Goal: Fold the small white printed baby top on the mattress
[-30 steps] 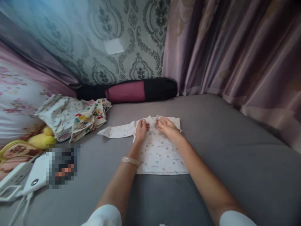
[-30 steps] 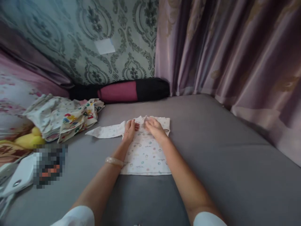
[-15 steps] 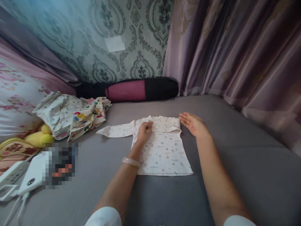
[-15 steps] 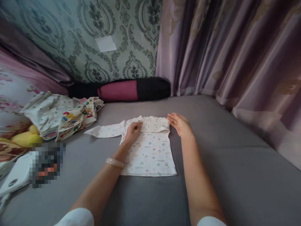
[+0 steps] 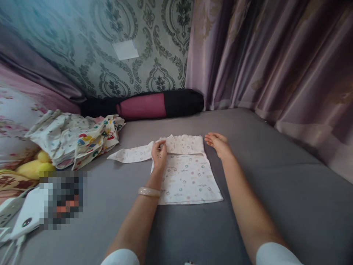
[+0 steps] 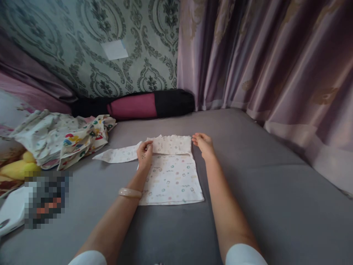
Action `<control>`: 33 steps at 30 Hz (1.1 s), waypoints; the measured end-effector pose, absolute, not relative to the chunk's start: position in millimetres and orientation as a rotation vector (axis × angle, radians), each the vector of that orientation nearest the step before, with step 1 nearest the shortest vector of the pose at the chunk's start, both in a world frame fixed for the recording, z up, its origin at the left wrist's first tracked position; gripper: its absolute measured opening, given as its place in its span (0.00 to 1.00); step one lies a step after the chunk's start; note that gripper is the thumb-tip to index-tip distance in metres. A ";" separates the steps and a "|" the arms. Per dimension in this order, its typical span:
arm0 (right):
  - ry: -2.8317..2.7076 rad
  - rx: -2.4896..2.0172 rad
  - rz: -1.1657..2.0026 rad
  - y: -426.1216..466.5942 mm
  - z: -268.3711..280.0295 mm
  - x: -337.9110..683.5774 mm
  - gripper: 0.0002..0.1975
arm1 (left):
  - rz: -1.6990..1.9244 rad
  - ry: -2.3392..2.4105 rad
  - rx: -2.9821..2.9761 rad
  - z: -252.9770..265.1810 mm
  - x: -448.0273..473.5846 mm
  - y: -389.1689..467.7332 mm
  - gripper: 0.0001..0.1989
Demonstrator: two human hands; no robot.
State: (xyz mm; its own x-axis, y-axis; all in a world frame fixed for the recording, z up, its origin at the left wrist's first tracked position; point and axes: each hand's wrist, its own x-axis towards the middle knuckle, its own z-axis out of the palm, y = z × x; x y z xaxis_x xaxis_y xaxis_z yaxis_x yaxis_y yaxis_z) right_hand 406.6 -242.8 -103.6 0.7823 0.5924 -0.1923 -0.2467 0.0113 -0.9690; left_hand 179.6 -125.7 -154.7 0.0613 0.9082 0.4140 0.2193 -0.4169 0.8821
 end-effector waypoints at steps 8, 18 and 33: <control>-1.191 -1.872 0.370 -231.7 -125.9 370.9 0.14 | 1.345 1.263 1.792 -155.3 179.6 -129.9 0.11; -1.737 -2.269 0.343 -220.3 -115.6 326.6 0.20 | 1.186 1.346 1.946 -153.2 180.8 -132.2 0.14; -1.907 -2.290 0.156 -185.5 -130.2 265.9 0.27 | 0.954 1.378 2.084 -149.9 176.4 -136.1 0.22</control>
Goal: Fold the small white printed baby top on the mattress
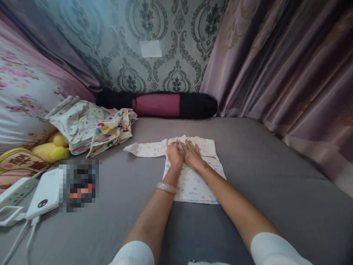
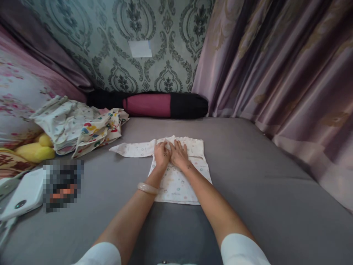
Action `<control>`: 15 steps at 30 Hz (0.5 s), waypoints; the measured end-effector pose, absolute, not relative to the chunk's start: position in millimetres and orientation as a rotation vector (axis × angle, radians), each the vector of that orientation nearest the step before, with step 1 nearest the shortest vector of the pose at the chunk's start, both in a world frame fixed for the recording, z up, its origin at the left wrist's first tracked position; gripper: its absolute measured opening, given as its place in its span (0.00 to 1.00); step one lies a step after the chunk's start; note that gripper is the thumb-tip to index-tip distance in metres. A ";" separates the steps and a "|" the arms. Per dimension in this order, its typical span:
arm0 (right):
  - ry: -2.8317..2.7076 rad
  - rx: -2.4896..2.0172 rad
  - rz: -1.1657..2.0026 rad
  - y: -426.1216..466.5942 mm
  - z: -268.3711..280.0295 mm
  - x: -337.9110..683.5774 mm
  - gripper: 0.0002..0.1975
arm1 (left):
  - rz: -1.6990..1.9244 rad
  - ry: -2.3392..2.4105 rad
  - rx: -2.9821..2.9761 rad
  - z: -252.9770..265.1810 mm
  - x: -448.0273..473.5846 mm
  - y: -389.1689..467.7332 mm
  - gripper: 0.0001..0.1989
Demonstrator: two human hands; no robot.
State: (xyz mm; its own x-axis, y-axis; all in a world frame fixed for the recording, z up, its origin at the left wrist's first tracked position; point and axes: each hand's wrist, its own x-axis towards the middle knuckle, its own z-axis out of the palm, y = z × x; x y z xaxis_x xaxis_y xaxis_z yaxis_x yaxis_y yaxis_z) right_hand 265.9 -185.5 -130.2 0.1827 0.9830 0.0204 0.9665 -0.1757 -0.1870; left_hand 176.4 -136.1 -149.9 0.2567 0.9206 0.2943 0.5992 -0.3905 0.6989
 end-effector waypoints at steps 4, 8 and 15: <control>-1.938 -2.332 0.159 -183.8 -132.8 267.2 0.28 | 1.075 1.461 2.110 -149.0 178.0 -137.9 0.18; -1.964 -2.361 0.182 -183.4 -133.2 269.1 0.31 | 1.052 1.289 2.269 -148.6 181.3 -135.6 0.17; -1.851 -2.332 0.136 -189.5 -138.4 273.7 0.29 | 0.813 1.340 2.399 -146.7 179.7 -133.7 0.17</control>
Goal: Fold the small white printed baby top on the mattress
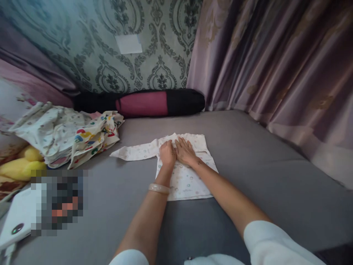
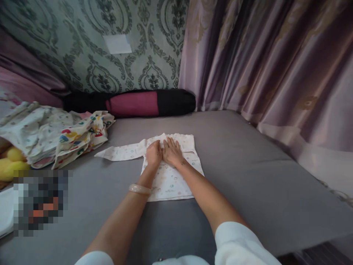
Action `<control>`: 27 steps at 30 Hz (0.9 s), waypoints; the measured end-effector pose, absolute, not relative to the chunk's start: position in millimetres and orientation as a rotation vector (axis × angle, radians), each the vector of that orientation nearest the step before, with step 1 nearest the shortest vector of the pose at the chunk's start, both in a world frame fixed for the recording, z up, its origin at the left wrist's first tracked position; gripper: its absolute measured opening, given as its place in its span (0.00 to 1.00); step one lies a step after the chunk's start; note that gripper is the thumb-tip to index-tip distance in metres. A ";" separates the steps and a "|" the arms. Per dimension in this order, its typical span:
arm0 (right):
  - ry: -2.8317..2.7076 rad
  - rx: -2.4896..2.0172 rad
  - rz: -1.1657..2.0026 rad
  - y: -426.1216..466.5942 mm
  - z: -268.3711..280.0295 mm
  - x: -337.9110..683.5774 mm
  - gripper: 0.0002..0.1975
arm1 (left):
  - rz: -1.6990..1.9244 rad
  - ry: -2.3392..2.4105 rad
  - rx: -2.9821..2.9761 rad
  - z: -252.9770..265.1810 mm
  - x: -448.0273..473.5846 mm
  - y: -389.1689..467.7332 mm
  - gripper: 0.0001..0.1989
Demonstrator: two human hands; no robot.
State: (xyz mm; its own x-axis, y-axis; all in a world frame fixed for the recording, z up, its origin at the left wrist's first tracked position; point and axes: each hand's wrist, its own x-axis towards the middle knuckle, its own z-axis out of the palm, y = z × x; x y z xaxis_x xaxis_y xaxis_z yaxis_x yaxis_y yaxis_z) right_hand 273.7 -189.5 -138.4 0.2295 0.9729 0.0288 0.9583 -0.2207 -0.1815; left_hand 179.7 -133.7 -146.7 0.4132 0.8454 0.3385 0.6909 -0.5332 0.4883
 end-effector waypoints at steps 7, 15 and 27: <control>-1.540 -2.538 0.054 -205.3 -142.6 302.1 0.33 | 0.592 1.370 2.601 -144.3 178.9 -145.9 0.20; -1.429 -2.641 0.020 -229.6 -143.8 349.9 0.34 | 0.217 1.423 2.606 -141.1 179.8 -150.4 0.30; -1.304 -2.696 0.111 -246.3 -141.6 373.3 0.33 | 0.156 1.437 2.646 -141.6 180.1 -149.6 0.31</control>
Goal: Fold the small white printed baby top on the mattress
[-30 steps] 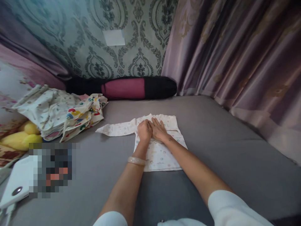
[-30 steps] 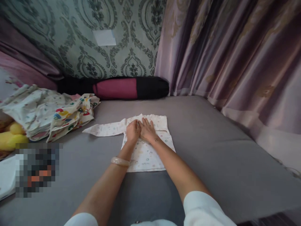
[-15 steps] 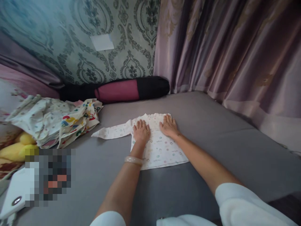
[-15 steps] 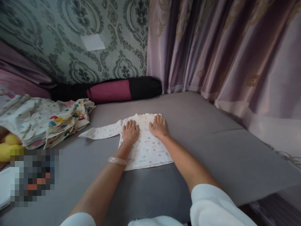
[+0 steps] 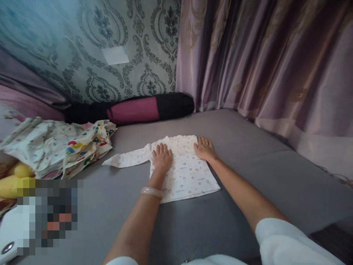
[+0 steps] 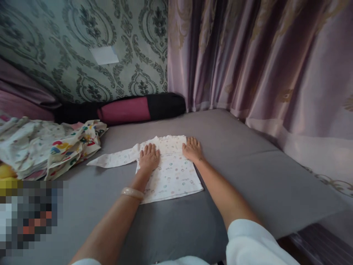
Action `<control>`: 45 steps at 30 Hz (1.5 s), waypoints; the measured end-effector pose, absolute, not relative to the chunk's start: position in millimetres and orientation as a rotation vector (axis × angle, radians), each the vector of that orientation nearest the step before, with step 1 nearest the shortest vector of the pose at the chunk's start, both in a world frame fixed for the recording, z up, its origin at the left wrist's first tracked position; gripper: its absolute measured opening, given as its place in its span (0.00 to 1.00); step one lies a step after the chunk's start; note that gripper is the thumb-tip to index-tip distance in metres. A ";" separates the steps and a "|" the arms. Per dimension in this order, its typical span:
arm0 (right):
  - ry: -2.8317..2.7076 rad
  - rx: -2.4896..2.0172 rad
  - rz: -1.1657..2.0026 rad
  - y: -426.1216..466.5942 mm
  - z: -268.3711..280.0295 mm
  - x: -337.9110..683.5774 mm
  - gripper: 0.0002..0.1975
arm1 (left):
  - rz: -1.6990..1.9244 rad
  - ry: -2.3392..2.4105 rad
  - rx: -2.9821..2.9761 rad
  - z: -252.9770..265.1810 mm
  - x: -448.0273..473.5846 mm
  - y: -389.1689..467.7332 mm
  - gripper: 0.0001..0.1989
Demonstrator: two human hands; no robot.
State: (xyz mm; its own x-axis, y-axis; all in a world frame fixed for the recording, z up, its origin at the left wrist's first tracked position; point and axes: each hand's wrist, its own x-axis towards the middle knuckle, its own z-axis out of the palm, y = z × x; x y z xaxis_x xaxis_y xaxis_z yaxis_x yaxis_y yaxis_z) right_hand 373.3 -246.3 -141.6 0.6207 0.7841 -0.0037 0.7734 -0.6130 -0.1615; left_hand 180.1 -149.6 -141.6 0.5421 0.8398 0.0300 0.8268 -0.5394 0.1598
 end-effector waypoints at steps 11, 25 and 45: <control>-1.281 -2.644 0.069 -243.3 -134.4 394.6 0.25 | 0.209 1.330 2.806 -126.4 177.1 -143.2 0.24; -1.403 -2.511 -0.083 -178.1 -127.8 391.1 0.19 | 0.245 1.436 2.692 -120.2 196.0 -82.4 0.17; -1.518 -2.461 -0.363 -171.5 -136.8 374.0 0.18 | 0.454 1.514 2.780 -141.7 198.9 -92.5 0.14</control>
